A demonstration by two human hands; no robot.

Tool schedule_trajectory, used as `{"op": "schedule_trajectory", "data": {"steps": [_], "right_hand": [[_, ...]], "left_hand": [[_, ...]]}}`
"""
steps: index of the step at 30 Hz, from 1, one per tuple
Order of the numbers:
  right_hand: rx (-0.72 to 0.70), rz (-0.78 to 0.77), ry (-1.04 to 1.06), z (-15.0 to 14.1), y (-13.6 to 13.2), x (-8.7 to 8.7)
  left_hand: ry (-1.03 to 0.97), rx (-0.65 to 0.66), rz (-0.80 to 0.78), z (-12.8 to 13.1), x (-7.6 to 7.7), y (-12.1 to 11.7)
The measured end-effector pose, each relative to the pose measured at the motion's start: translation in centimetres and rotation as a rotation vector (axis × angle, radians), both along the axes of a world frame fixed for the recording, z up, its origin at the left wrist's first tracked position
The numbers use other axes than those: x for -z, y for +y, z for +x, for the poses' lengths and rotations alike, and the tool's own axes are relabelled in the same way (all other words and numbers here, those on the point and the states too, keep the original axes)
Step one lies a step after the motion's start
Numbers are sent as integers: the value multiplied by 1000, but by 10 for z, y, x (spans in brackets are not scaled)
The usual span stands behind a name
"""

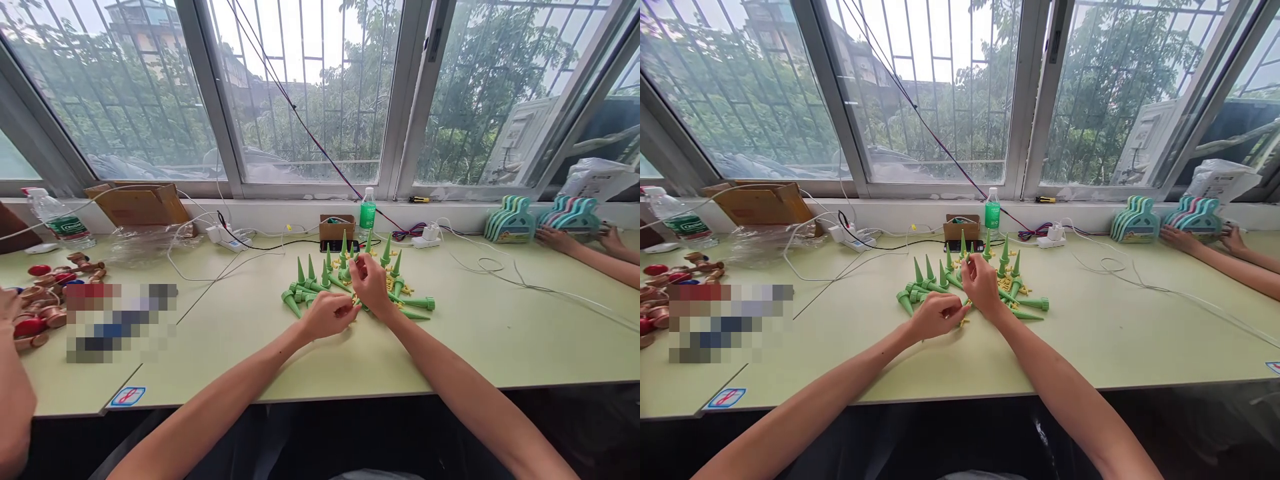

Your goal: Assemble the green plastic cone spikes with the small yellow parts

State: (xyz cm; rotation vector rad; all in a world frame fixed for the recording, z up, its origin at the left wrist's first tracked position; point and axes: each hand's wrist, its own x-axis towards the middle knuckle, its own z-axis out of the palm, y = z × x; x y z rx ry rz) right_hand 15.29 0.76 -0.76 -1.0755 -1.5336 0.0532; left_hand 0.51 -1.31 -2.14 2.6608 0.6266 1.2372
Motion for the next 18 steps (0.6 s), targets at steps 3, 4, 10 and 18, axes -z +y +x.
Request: {"op": "schedule_trajectory", "data": {"steps": [3, 4, 10, 18], "right_hand": [[-3, 47, -18, 0, -1, -2], [-3, 60, -29, -1, -1, -4], [-35, 36, -118, -5, -2, -26], [-54, 71, -148, -12, 27, -66]], "left_hand": [[20, -1, 26, 1, 3, -3], [26, -1, 31, 1, 3, -3], [42, 4, 82, 3, 1, -5], [58, 26, 60, 4, 0, -6]]}}
